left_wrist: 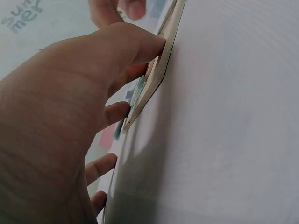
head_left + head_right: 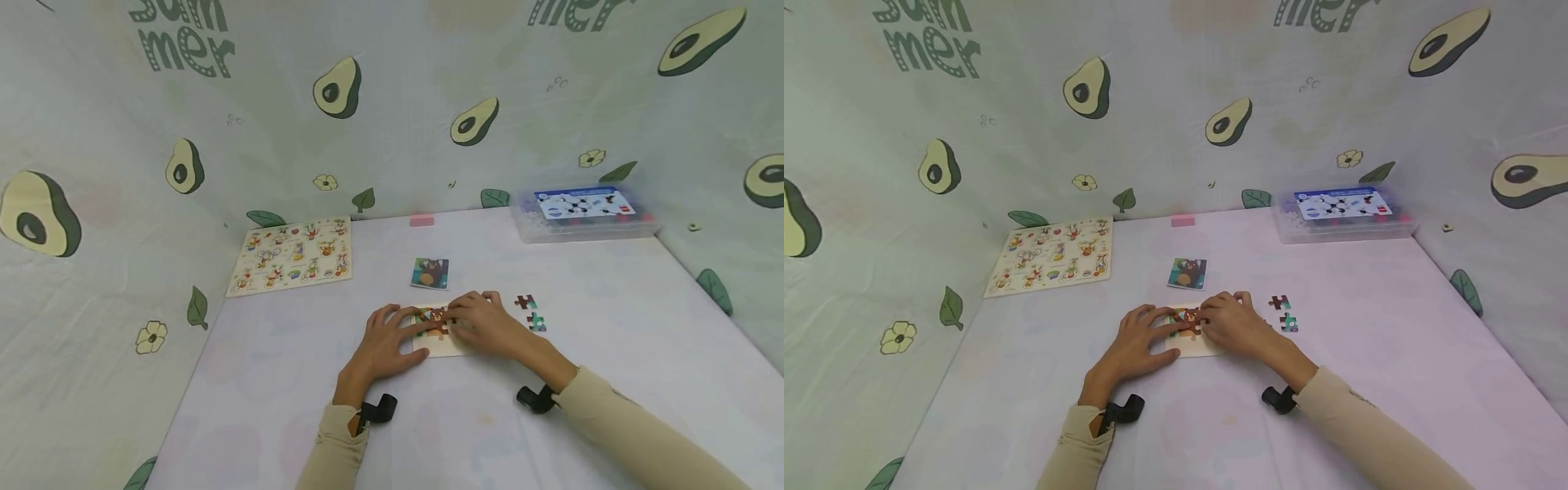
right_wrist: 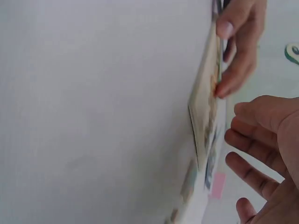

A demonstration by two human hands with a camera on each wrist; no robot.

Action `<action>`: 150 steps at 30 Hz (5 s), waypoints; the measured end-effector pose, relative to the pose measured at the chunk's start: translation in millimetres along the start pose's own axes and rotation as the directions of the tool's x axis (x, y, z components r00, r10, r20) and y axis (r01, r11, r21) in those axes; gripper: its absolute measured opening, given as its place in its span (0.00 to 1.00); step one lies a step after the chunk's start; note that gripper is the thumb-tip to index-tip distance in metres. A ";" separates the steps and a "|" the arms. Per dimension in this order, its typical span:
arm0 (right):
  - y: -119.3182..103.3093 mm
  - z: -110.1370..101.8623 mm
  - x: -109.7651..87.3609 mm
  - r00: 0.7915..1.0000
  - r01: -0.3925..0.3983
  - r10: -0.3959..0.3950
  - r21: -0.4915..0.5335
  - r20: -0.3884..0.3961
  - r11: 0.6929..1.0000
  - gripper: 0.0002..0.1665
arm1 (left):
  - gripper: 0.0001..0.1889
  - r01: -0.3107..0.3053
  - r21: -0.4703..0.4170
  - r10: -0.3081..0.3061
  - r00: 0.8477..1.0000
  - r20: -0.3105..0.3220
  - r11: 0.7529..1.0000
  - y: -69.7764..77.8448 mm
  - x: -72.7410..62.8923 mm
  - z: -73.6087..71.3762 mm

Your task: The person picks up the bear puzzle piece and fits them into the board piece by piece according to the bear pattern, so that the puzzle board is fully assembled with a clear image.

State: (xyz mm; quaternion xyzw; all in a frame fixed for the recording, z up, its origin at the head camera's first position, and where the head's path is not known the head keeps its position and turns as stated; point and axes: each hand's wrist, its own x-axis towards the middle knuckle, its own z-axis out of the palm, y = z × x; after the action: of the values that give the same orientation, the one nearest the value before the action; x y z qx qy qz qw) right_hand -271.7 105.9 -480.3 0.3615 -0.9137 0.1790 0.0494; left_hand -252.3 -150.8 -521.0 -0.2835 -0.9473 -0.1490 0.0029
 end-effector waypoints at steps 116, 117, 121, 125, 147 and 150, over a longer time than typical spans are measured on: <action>38.8 -23.6 -12.9 0.986 0.145 -0.148 -0.043 -0.076 0.988 0.13 | 0.28 0.014 -0.023 -0.014 1.000 0.002 1.000 -2.5 -0.9 6.3; 38.2 -23.0 -12.5 0.986 0.147 -0.150 -0.042 -0.078 0.988 0.14 | 0.28 0.012 -0.024 -0.012 1.000 -0.004 1.000 -2.5 -1.3 6.4; 35.7 -20.3 -11.6 0.984 0.156 -0.158 -0.036 -0.077 0.987 0.15 | 0.28 0.009 -0.018 -0.009 1.000 -0.004 1.000 -2.6 -2.8 6.2; 34.2 -17.6 -11.1 0.980 0.175 -0.178 -0.042 -0.090 0.984 0.16 | 0.28 0.010 -0.020 -0.009 1.000 0.006 1.000 -2.2 -2.7 5.7; 27.5 -3.2 -5.2 0.986 0.166 -0.167 -0.040 -0.025 0.985 0.13 | 0.28 0.006 -0.034 -0.006 1.000 0.012 0.999 -3.5 -1.3 10.4; 27.3 -1.2 -5.5 0.985 0.170 -0.171 -0.033 -0.020 0.985 0.14 | 0.28 0.011 -0.032 -0.011 1.000 0.015 0.999 -3.1 -1.3 10.2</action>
State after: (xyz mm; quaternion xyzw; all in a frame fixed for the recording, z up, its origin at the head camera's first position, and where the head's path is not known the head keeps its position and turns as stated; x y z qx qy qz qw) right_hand -286.2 128.3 -488.4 0.4355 -0.8815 0.1639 0.0807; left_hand -252.1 -151.0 -531.8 -0.2793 -0.9464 -0.1620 -0.0095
